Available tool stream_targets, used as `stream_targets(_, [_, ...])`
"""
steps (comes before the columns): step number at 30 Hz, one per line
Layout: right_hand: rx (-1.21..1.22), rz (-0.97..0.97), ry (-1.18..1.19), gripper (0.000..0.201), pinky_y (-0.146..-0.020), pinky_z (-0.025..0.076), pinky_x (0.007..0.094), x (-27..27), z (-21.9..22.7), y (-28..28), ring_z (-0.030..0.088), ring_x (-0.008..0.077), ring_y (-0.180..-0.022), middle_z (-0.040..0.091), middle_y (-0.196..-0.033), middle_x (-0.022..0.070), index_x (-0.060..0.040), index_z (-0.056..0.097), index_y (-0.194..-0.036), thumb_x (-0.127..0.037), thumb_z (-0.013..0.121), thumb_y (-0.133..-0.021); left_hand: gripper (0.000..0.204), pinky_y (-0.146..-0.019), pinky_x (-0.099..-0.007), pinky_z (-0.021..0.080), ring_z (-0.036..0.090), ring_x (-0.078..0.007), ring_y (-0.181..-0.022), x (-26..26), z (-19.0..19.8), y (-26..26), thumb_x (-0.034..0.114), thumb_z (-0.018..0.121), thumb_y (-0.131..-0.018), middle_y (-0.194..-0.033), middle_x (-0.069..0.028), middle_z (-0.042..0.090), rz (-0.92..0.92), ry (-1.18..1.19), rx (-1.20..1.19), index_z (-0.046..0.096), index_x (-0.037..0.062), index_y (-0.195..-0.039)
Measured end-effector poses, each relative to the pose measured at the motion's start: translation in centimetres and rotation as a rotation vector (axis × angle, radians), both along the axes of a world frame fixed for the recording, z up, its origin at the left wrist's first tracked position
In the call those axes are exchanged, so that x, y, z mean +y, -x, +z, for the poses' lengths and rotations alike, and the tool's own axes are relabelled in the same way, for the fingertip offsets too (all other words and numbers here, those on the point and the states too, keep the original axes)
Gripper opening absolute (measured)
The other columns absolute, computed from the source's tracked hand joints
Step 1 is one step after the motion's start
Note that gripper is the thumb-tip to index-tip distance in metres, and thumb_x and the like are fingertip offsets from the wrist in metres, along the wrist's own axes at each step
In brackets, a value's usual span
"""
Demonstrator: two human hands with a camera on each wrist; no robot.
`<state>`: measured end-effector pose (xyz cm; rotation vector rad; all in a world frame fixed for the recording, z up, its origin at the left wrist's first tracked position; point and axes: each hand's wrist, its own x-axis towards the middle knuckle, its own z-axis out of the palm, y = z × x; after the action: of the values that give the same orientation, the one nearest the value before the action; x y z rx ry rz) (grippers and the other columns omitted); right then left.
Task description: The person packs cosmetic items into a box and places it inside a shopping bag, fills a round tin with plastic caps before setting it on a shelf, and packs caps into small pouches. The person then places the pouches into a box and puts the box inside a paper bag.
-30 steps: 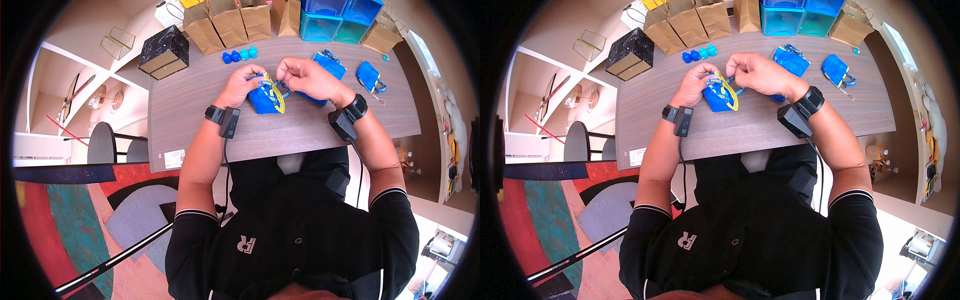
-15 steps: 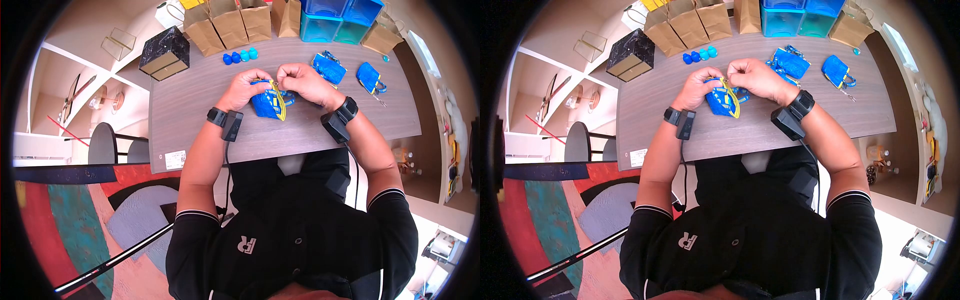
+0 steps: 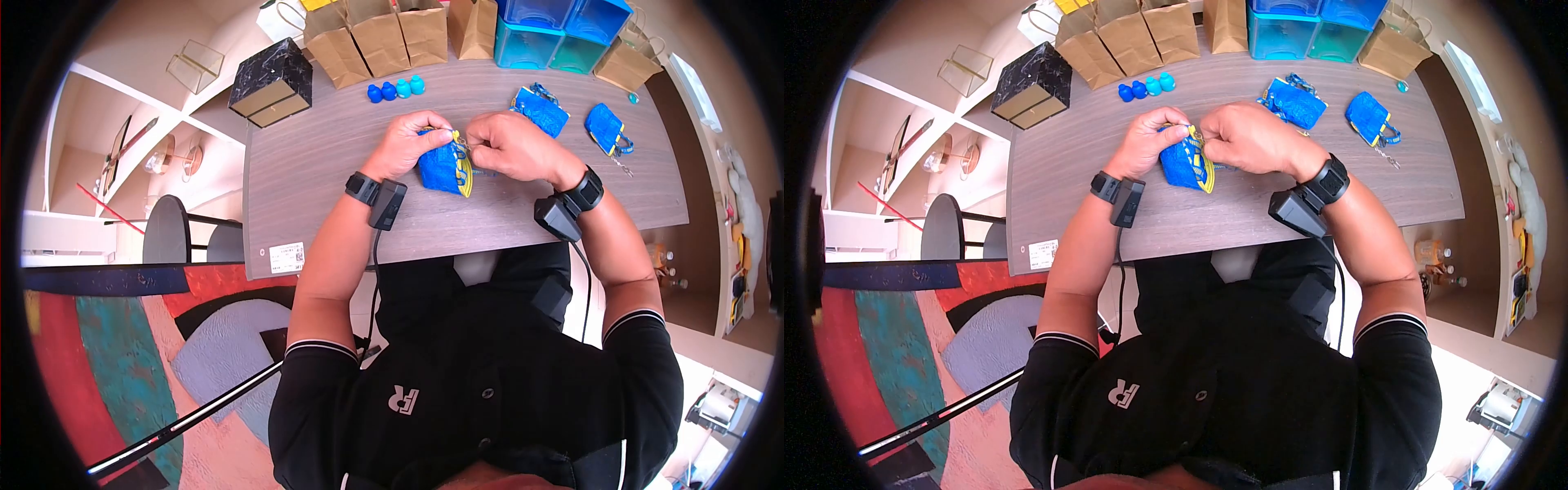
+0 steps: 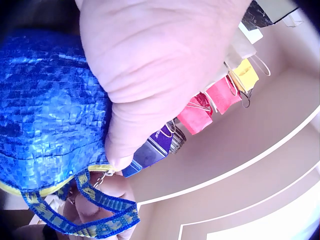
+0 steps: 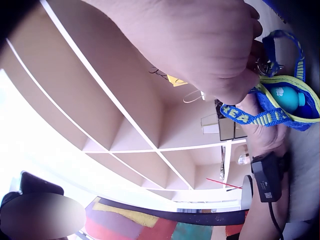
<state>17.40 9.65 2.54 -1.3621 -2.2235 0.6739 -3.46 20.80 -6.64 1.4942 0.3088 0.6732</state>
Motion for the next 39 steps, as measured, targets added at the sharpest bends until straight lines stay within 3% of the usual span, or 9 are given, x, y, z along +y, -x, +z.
stream_targets(6, [-0.123, 0.087, 0.097, 0.02, -0.066, 0.044, 0.0475, -1.7, 0.3, 0.4, 0.059, 0.0396, -0.078, 0.057, -0.076, 0.0193, 0.0016, 0.053, -0.072, -0.016, 0.062, -0.077, 0.012, -0.084, -0.0261, 0.05, 0.06, -0.0068, -0.091, 0.5, -0.4, -0.1, 0.016, 0.072, -0.097, -0.097, 0.0006, 0.069, 0.096, 0.066, -0.094, 0.07, 0.005, -0.101])
stream_targets(13, [-0.161, 0.012, -0.056, 0.018, -0.065, 0.045, 0.044, -3.5, 0.2, 0.5, 0.058, 0.0368, -0.075, 0.055, -0.076, 0.0172, 0.0012, 0.052, -0.072, -0.012, 0.064, -0.076, 0.012, -0.084, -0.0259, 0.049, 0.059, -0.0067, -0.091, 0.8, -0.8, 0.0, 0.017, 0.07, -0.098, -0.097, 0.0017, 0.068, 0.112, 0.127, -0.193, 0.069, 0.006, -0.103])
stream_targets(16, [0.127, -0.135, -0.102, 0.017, -0.065, 0.048, 0.0433, -4.0, -0.7, 0.7, 0.061, 0.0333, -0.073, 0.061, -0.077, 0.0149, -0.0001, 0.055, -0.075, -0.011, 0.067, -0.079, 0.012, -0.085, -0.0258, 0.049, 0.059, -0.0069, -0.091, 0.9, -0.6, 0.2, 0.017, 0.07, -0.099, -0.097, 0.0019, 0.067, 0.086, 0.165, -0.22, 0.068, 0.0059, -0.104])
stream_targets(18, [0.435, -0.264, -0.075, 0.014, -0.064, 0.047, 0.0368, -4.0, -2.0, 1.0, 0.059, 0.023, -0.07, 0.059, -0.075, 0.0092, -0.0015, 0.054, -0.079, -0.007, 0.066, -0.082, 0.012, -0.084, -0.0257, 0.049, 0.059, -0.007, -0.091, 0.8, -0.3, 0.3, 0.016, 0.07, -0.098, -0.098, 0.0019, 0.067, 0.076, 0.164, -0.207, 0.068, 0.0059, -0.104])
stream_targets(22, [0.584, -0.261, -0.059, 0.01, -0.064, 0.047, 0.0335, -3.5, -2.5, 1.3, 0.057, 0.0167, -0.07, 0.059, -0.075, 0.0059, -0.0024, 0.056, -0.084, -0.007, 0.065, -0.085, 0.012, -0.085, -0.0251, 0.05, 0.06, -0.0068, -0.09, 0.1, 0.7, 0.1, 0.016, 0.07, -0.098, -0.097, 0.0016, 0.067, 0.065, 0.112, -0.128, 0.067, 0.0059, -0.104])
stream_targets(25, [0.506, -0.206, -0.041, 0.011, -0.063, 0.047, 0.0355, -3.6, -0.8, 1.3, 0.059, 0.0205, -0.068, 0.059, -0.075, 0.0078, -0.0031, 0.056, -0.087, -0.008, 0.066, -0.087, 0.012, -0.084, -0.0248, 0.05, 0.06, -0.0062, -0.09, 0.1, 0.6, 0.1, 0.016, 0.07, -0.099, -0.097, 0.0015, 0.067, 0.092, 0.064, -0.083, 0.066, 0.0061, -0.103])
stream_targets(30, [0.093, -0.08, -0.206, 0.013, -0.063, 0.047, 0.0413, -4.9, 0.8, 0.5, 0.062, 0.0329, -0.074, 0.06, -0.077, 0.0127, -0.006, 0.056, -0.088, -0.01, 0.068, -0.087, 0.011, -0.084, -0.0241, 0.049, 0.059, -0.0057, -0.09, 1.7, -0.1, 0.2, 0.016, 0.068, -0.1, -0.097, 0.0019, 0.067, 0.219, 0.044, -0.184, 0.065, 0.0061, -0.104])
stream_targets(34, [0.05, -0.015, -0.212, 0.013, -0.064, 0.048, 0.0421, -5.7, 0.1, 0.1, 0.062, 0.0351, -0.076, 0.06, -0.078, 0.0132, -0.0068, 0.056, -0.087, -0.01, 0.069, -0.086, 0.011, -0.083, -0.0237, 0.048, 0.059, -0.0052, -0.089, 1.4, 0.1, 0.3, 0.017, 0.067, -0.101, -0.096, 0.0023, 0.066, 0.249, 0.04, -0.184, 0.064, 0.0061, -0.104])
stream_targets(39, [0.289, -0.282, 0.024, 0.023, -0.065, 0.049, 0.0407, -6.4, -3.0, 0.8, 0.066, 0.0322, -0.077, 0.064, -0.08, 0.0124, -0.0064, 0.057, -0.096, -0.02, 0.074, -0.087, 0.012, -0.081, -0.0223, 0.048, 0.058, -0.0044, -0.089, 0.8, -0.3, -0.1, 0.018, 0.067, -0.101, -0.096, 0.0024, 0.065, 0.177, 0.047, -0.056, 0.064, 0.0061, -0.104])
